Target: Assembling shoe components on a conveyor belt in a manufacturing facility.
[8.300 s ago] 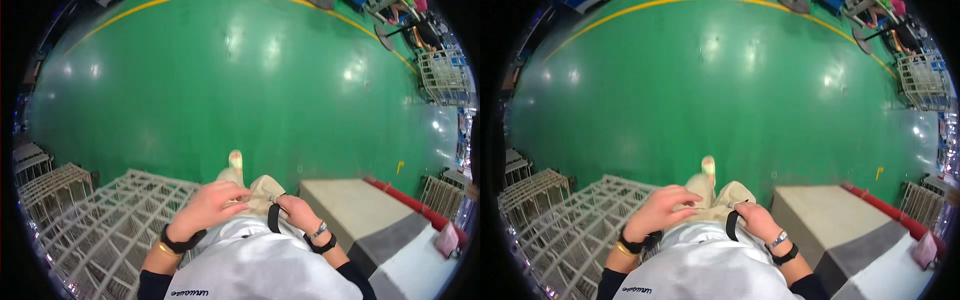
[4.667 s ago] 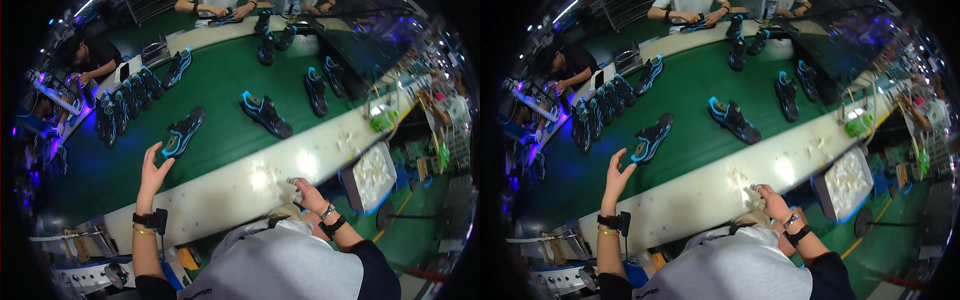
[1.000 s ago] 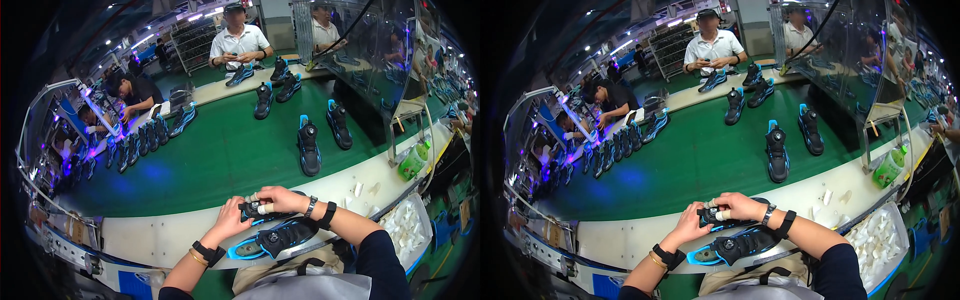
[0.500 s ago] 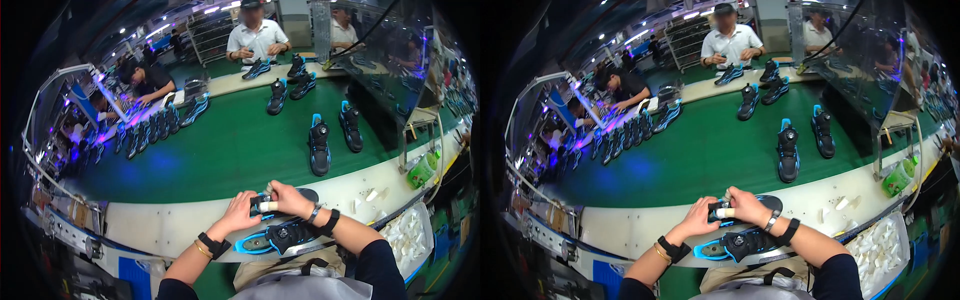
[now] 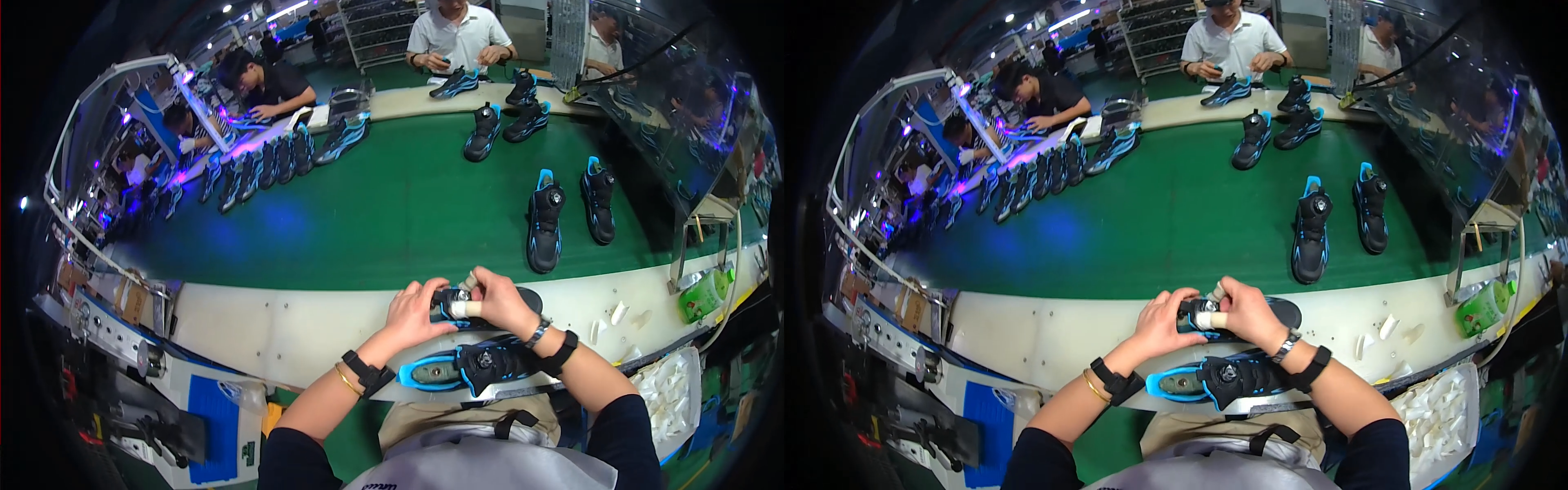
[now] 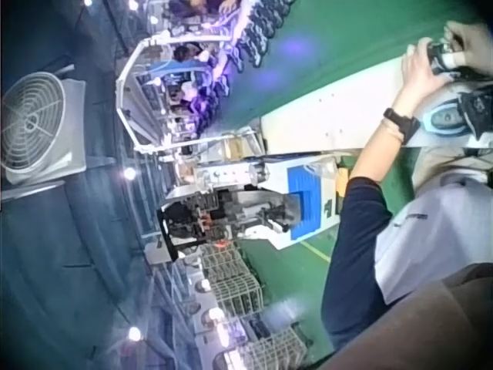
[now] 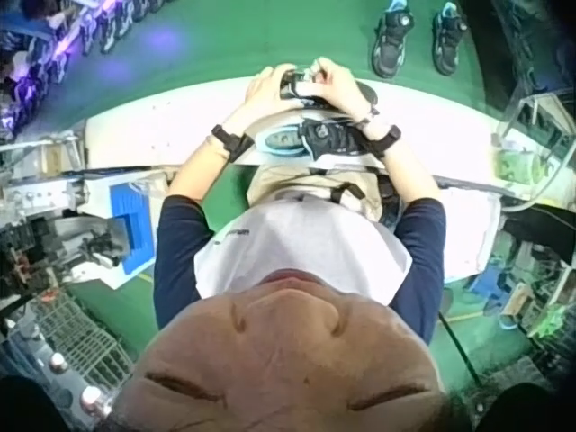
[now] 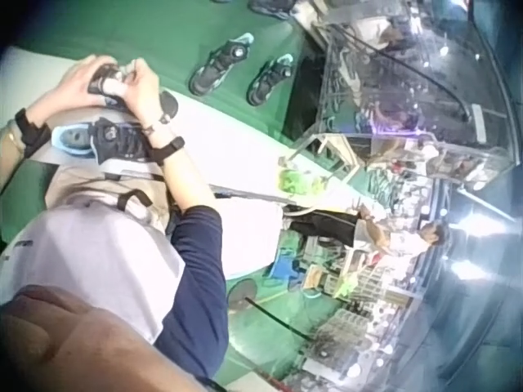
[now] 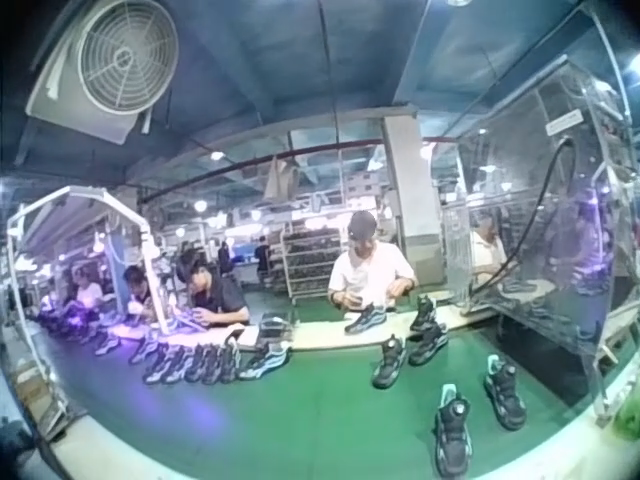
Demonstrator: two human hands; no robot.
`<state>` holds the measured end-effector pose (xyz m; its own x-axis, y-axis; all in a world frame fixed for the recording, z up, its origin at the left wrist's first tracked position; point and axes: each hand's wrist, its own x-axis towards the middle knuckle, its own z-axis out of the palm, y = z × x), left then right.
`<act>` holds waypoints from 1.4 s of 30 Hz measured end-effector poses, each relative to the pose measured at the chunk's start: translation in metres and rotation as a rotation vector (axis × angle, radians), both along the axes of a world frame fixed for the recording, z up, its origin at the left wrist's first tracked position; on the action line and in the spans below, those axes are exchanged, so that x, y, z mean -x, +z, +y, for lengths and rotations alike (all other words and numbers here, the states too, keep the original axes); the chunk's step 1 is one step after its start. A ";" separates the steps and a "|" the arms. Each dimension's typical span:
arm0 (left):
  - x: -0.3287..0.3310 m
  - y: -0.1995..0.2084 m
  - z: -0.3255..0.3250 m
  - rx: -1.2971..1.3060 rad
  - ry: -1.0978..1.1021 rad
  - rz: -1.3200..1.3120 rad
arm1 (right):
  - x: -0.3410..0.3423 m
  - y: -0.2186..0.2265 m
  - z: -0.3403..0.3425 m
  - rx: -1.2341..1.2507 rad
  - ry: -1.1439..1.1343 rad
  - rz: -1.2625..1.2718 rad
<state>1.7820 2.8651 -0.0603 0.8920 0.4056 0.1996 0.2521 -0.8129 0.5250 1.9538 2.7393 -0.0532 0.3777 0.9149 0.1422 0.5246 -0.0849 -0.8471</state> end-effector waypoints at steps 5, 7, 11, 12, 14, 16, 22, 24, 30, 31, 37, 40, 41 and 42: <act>-0.001 -0.008 0.008 -0.053 0.036 -0.057 | -0.014 0.005 0.006 -0.183 0.371 0.351; 0.000 0.009 0.004 -0.033 0.027 0.033 | -0.023 -0.001 0.004 -0.059 0.336 0.205; -0.001 0.009 0.003 -0.011 0.021 0.076 | 0.011 0.002 0.005 -0.030 -0.034 -0.055; 0.000 0.007 0.002 -0.027 0.028 0.091 | 0.005 0.006 0.004 0.026 0.042 0.017; -0.002 0.005 0.001 -0.044 0.048 0.094 | -0.017 0.006 0.006 -0.006 0.203 0.068; -0.003 0.006 -0.003 -0.051 0.054 0.102 | -0.022 0.003 0.003 -0.096 0.340 -0.041; -0.003 0.006 -0.008 -0.097 0.072 0.114 | 0.002 -0.004 0.002 -0.058 0.032 -0.047; 0.000 0.003 -0.006 -0.134 0.042 0.077 | -0.011 0.007 0.001 -0.008 0.216 0.096; 0.005 0.001 -0.012 -0.175 0.077 0.061 | 0.016 -0.003 0.002 -0.091 -0.041 0.043; 0.007 -0.001 -0.012 -0.166 0.039 -0.081 | 0.010 0.001 0.001 -0.017 -0.015 0.019; 0.075 0.033 -0.049 -0.180 -0.033 -0.082 | -0.010 0.018 -0.079 0.035 0.340 0.401; 0.082 0.014 -0.083 -0.148 0.029 -0.118 | 0.005 0.009 -0.109 0.131 0.362 0.181; 0.078 0.012 -0.088 -0.141 0.031 -0.114 | 0.014 0.008 -0.111 0.148 0.305 0.202; 0.073 0.011 -0.092 -0.134 0.043 -0.104 | 0.019 0.002 -0.108 0.077 0.289 0.159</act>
